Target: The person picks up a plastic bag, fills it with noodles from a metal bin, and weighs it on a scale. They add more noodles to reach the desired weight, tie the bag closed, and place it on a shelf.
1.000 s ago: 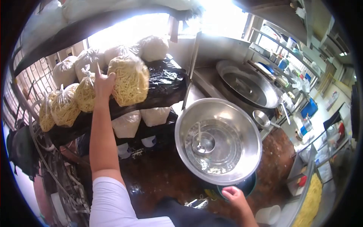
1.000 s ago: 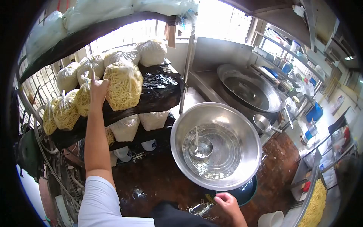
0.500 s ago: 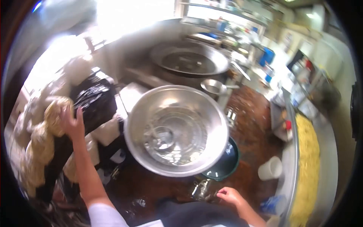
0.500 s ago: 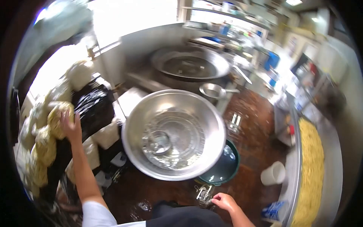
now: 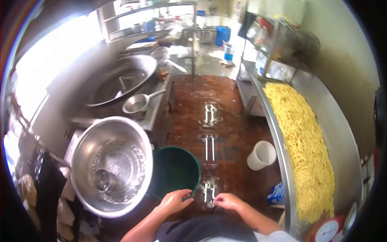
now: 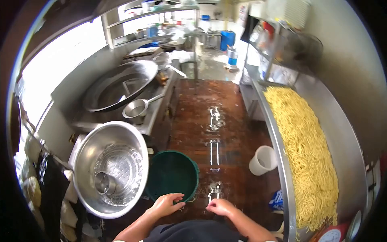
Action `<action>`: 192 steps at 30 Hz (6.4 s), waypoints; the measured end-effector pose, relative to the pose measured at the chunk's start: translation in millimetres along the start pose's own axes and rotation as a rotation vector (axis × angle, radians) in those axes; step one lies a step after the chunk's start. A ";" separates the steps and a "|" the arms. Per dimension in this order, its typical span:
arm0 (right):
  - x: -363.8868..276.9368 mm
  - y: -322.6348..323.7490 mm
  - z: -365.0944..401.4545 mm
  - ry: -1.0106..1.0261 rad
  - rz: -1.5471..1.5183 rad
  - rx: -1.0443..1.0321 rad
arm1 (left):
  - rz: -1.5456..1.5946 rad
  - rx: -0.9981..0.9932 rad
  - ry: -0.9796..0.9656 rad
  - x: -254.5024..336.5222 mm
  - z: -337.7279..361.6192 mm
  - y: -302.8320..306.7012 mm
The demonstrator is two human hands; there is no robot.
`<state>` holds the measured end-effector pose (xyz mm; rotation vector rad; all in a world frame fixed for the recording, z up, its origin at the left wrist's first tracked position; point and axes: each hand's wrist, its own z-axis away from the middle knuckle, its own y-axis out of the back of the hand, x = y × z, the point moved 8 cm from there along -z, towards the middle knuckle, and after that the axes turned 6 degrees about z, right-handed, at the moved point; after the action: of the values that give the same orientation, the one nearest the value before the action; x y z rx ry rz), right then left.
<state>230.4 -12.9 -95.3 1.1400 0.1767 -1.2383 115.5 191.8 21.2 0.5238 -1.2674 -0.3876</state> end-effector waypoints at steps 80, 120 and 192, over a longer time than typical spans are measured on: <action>154.5 945.3 -883.5 -0.932 -0.574 0.417 | -0.368 0.381 0.849 -356.5 -1520.0 745.7; -164.4 981.6 -1185.1 0.124 0.096 -0.037 | 0.336 0.902 0.515 -398.9 -1536.6 724.1; -131.4 1129.6 -1069.9 0.361 -1.317 0.581 | 1.369 0.102 0.048 -103.6 -1439.0 622.8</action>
<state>1569.3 756.1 136.9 1.8381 1.0097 -2.3022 1471.2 985.7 -5.7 -0.3167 -1.3212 0.8316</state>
